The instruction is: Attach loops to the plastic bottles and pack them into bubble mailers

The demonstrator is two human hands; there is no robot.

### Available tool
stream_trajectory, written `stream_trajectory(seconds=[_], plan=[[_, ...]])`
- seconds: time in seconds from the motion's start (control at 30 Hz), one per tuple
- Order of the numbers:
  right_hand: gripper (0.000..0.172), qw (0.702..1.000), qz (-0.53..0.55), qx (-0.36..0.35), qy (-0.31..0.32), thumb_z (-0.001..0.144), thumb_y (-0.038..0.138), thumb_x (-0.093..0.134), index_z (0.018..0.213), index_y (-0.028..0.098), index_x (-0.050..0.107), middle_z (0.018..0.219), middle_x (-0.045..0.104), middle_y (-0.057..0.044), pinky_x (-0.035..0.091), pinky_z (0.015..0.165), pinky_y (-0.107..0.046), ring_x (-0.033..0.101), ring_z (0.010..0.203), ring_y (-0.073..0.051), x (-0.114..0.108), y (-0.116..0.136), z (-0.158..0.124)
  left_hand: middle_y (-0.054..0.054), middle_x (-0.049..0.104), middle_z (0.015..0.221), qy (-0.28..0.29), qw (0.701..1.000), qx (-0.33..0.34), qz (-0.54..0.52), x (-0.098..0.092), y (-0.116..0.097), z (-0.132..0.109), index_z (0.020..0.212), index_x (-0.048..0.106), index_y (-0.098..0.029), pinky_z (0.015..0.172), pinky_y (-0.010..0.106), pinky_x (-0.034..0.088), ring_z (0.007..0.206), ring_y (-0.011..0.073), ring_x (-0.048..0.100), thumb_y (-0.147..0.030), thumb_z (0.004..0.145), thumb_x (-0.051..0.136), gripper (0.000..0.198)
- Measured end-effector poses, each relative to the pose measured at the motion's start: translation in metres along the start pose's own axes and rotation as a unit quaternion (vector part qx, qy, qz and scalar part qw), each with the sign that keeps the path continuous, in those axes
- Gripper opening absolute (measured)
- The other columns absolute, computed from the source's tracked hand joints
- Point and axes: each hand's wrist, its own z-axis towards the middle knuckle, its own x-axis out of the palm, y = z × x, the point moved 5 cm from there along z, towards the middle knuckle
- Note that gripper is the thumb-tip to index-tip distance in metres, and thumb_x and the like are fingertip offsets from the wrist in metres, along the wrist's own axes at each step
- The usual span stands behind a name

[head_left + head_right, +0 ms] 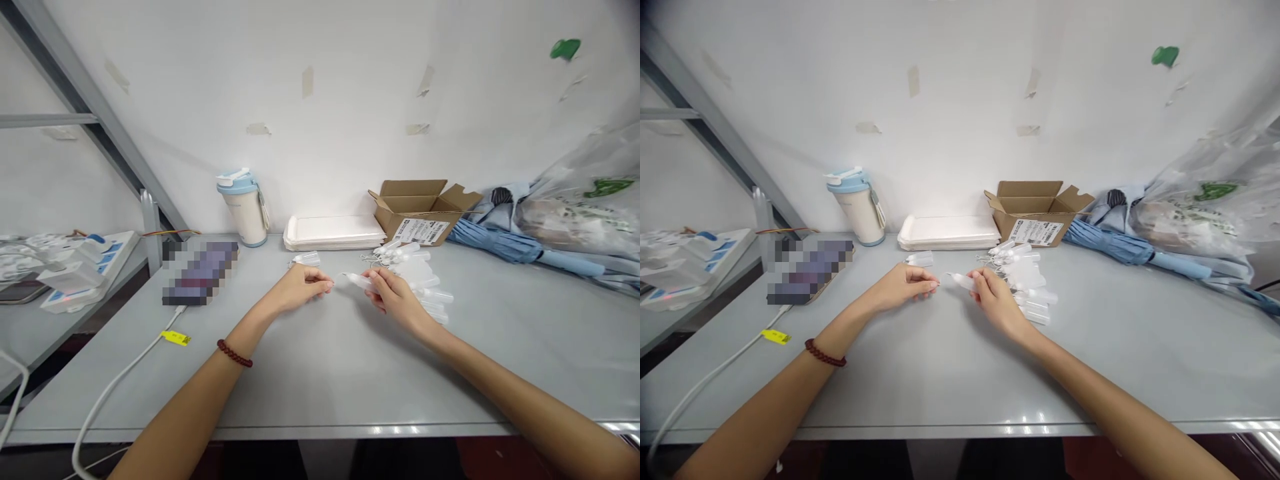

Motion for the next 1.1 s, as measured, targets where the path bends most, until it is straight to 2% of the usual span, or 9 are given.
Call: stream_trajectory(seconds=[0.1,0.3,0.53,0.77,1.1], plan=[[0.028,0.999,0.029,0.019,0.014,0.087,0.045,0.037,0.088,0.020,0.048,0.060,0.043,0.005,0.028,0.044,-0.024,0.035,0.046,-0.009,0.001,-0.002,0.000,0.003,0.062,0.073,0.003,1.000,-0.004,-0.018,0.001,0.001,0.001,0.078,0.067,-0.014,0.057,0.025,0.040,0.061,0.0114,0.053,-0.037,0.074,0.061,0.024],[0.030,0.994,0.093,0.046,0.036,0.083,0.050,0.045,0.088,0.020,0.048,0.060,0.042,0.005,0.027,0.043,-0.024,0.032,0.046,-0.008,0.002,-0.006,0.000,0.002,0.060,0.073,-0.031,0.996,-0.019,-0.087,0.003,0.006,0.003,0.081,0.065,-0.013,0.054,0.023,0.039,0.057,0.0086,0.049,-0.040,0.075,0.062,0.027],[0.031,0.988,0.130,0.066,0.053,0.082,0.050,0.047,0.087,0.020,0.049,0.060,0.043,0.005,0.026,0.044,-0.023,0.031,0.046,-0.007,0.002,-0.002,-0.003,0.001,0.058,0.073,-0.010,0.988,-0.026,-0.152,0.014,0.003,0.001,0.074,0.060,-0.014,0.055,0.024,0.039,0.058,0.0086,0.049,-0.039,0.077,0.061,0.026],[0.034,0.985,0.144,0.072,0.066,0.081,0.051,0.049,0.088,0.018,0.051,0.061,0.045,0.005,0.027,0.044,-0.023,0.033,0.047,-0.007,0.007,0.003,-0.014,0.002,0.057,0.072,0.011,0.983,-0.028,-0.183,0.018,0.000,0.002,0.073,0.058,-0.014,0.054,0.024,0.038,0.059,0.0090,0.049,-0.039,0.077,0.062,0.025],[0.031,0.979,0.186,0.068,0.045,0.082,0.049,0.049,0.086,0.019,0.050,0.059,0.042,0.006,0.027,0.043,-0.022,0.032,0.046,-0.006,0.006,0.006,-0.012,0.001,0.056,0.072,-0.021,0.987,-0.008,-0.156,0.007,-0.009,-0.004,0.075,0.060,-0.015,0.057,0.025,0.039,0.061,0.0100,0.049,-0.037,0.079,0.060,0.022]])
